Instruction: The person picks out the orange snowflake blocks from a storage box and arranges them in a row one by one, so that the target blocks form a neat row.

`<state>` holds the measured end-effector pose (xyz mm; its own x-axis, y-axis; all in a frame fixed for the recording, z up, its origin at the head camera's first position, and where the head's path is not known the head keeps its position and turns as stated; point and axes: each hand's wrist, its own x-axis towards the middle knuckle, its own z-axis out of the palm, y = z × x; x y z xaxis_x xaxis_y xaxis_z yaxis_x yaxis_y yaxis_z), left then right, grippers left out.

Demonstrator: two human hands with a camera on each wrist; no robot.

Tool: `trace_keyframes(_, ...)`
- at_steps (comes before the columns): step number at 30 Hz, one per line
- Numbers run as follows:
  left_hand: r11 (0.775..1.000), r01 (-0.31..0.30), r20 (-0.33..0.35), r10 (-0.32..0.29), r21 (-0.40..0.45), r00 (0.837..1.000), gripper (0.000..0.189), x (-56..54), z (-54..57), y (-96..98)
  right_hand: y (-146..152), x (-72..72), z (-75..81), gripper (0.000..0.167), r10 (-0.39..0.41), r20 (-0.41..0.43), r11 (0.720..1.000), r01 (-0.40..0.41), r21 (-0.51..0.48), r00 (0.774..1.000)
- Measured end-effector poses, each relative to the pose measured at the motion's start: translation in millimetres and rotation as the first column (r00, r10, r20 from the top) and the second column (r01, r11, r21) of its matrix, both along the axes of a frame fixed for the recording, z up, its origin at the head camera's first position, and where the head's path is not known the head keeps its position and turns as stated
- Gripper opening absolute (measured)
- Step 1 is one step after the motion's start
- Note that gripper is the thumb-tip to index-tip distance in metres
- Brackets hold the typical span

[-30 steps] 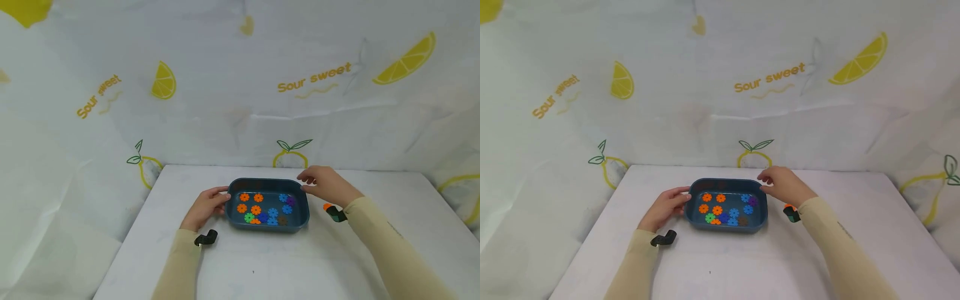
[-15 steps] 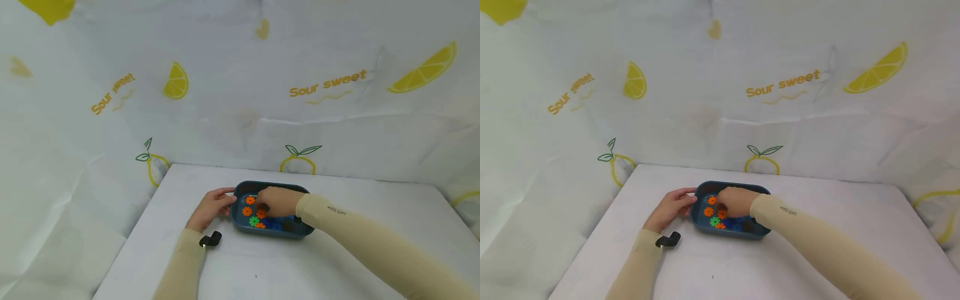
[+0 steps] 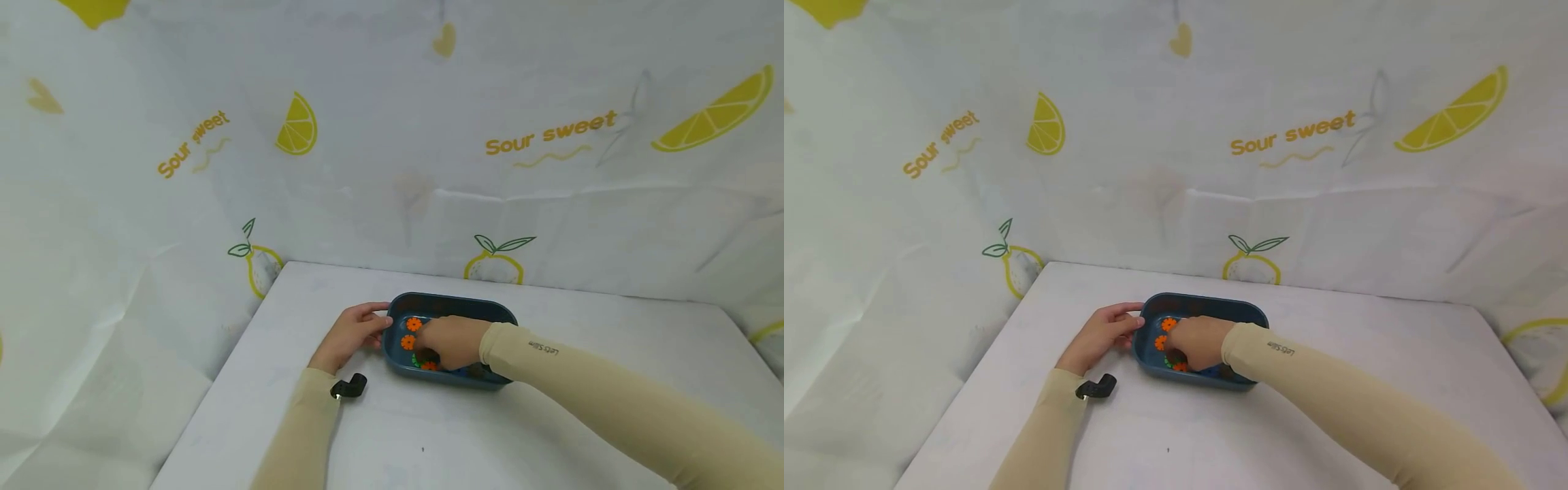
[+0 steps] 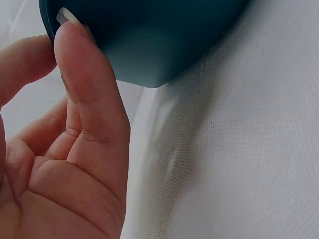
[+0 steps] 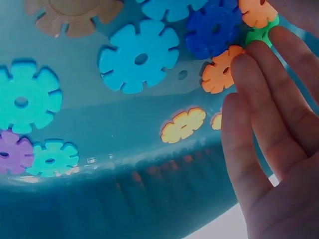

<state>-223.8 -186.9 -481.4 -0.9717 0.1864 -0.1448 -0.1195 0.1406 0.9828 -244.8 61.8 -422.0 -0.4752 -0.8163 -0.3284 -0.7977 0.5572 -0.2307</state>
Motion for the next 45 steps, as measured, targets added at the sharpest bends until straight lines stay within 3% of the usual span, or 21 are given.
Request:
trace_keyframes(10,1.000,0.005,0.000,-0.005,-0.011,1.000,0.048,1.2,3.5,2.3,-1,2.7,-4.0,0.039,0.060,-0.093,0.998,-0.061,-0.004,0.994)
trace_keyframes(22,1.000,-0.006,0.010,0.006,-0.014,1.000,0.046,-1.7,-0.3,-0.1,-6,0.8,-4.7,0.036,0.099,-0.139,0.995,-0.096,0.030,0.985)
trace_keyframes(27,1.000,0.005,0.017,-0.005,-0.006,1.000,0.047,-2.2,-1.5,1.1,-5,-1.3,-4.8,0.034,0.061,-0.128,0.998,-0.060,0.009,0.990)
trace_keyframes(33,1.000,0.004,0.022,-0.004,-0.005,1.000,0.046,-3.2,-1.5,1.4,-2,-5.6,6.1,0.037,0.006,-0.107,0.999,-0.010,-0.036,0.994)
trace_keyframes(45,1.000,-0.011,0.017,0.012,-0.029,1.000,0.048,1.8,-1.6,3.1,30,-9.6,22.9,0.026,-0.128,0.066,0.965,0.139,-0.224,0.990)
